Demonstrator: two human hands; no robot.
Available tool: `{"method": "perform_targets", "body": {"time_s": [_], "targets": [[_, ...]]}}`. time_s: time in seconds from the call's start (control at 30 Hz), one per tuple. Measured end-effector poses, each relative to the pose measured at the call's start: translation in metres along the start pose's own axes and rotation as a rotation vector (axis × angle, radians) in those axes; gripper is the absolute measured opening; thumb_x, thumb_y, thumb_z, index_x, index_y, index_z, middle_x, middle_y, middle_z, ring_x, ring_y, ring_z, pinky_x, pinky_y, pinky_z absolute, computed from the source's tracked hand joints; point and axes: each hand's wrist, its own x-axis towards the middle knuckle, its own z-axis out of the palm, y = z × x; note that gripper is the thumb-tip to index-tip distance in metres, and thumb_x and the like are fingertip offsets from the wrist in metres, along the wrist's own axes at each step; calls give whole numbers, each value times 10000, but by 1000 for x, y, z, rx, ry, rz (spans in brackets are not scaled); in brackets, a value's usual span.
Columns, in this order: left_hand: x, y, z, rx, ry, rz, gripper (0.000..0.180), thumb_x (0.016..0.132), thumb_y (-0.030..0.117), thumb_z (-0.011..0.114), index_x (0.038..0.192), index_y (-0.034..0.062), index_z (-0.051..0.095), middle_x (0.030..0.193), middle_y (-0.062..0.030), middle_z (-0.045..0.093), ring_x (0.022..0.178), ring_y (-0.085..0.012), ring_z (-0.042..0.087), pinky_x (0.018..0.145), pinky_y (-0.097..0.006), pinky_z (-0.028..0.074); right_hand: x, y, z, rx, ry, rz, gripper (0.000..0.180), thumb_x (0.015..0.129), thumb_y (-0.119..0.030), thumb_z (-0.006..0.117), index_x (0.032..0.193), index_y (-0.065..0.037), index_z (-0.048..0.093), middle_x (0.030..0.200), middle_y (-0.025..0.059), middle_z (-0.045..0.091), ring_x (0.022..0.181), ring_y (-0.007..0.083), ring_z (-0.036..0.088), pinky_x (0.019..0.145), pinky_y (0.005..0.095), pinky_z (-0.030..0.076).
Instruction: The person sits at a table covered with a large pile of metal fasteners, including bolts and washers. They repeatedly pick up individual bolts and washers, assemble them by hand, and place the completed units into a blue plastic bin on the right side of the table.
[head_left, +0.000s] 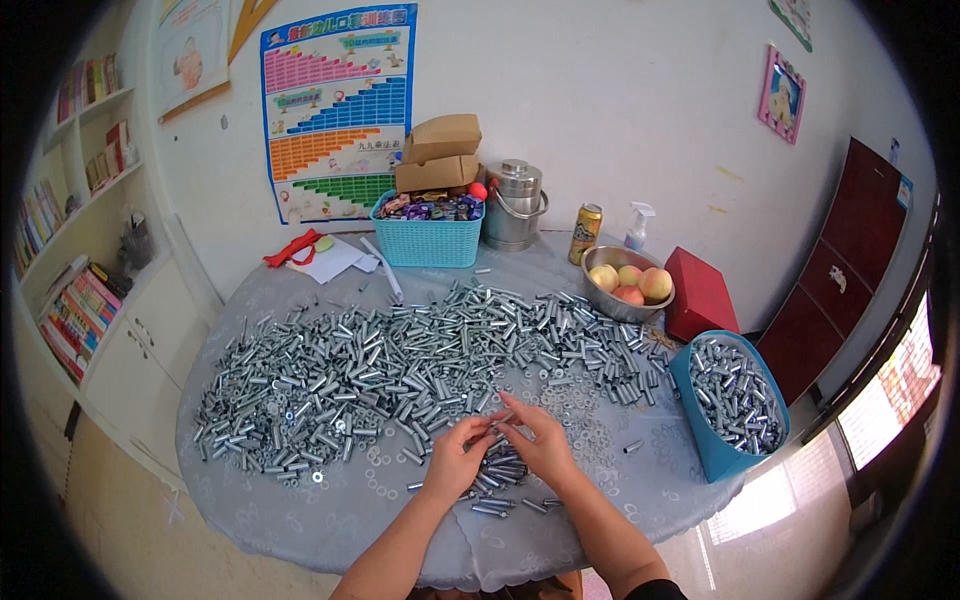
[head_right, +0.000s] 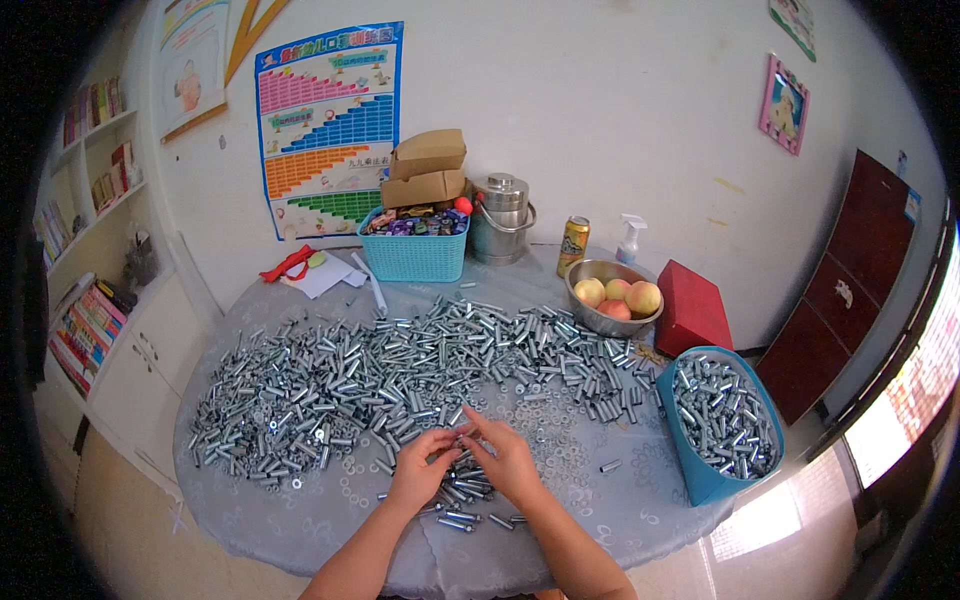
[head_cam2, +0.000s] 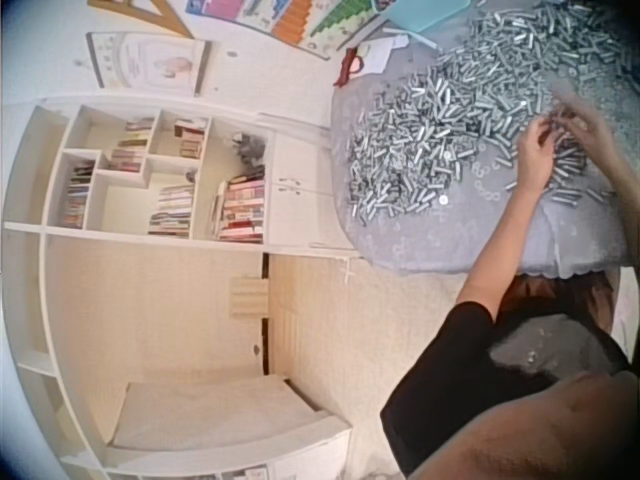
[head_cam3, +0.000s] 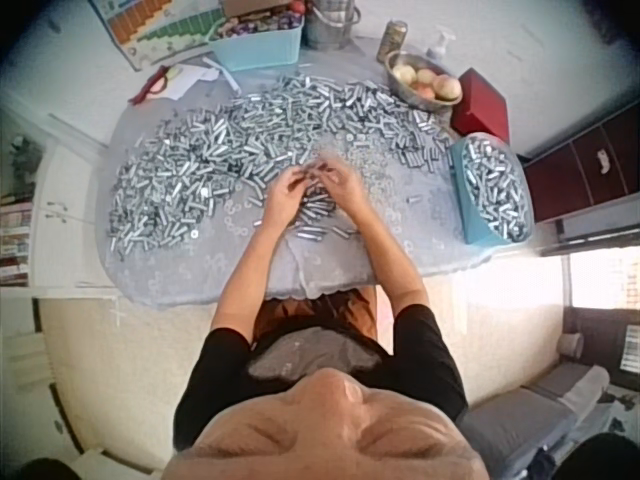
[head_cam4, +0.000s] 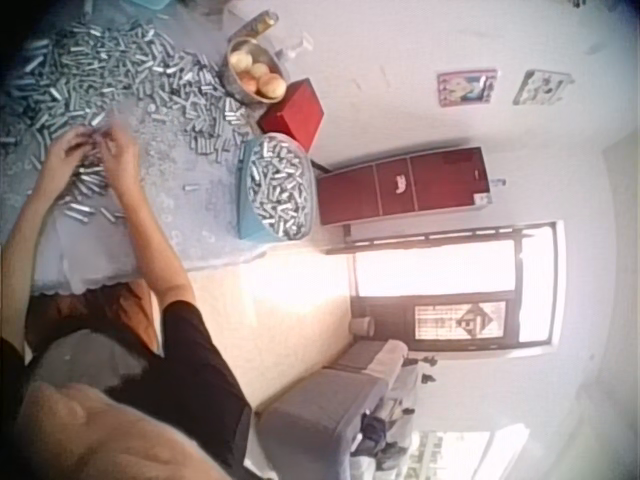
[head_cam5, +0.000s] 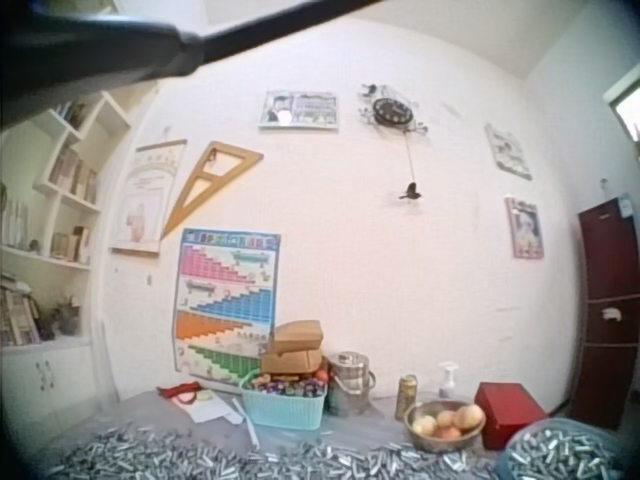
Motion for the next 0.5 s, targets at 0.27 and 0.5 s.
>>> {"method": "perform_targets", "body": {"time_s": [0.27,0.5], "targets": [[-1,1,-5,98,30,49,332,803,14,613,1131,14,557,942,-97,651,866,-126,611,730,-244,465,5,5,-8,-32,113,16,265,844,-86,561,1105,-54,600,1054,91,618,906,190,570,806,306,439],[4,0,-9,-65,126,-21,204,822,14,593,1025,23,578,927,-52,670,799,-72,594,651,-179,413,-4,35,-55,-309,54,455,183,734,-172,686,873,-54,683,832,70,651,735,156,591,671,287,466]]}}
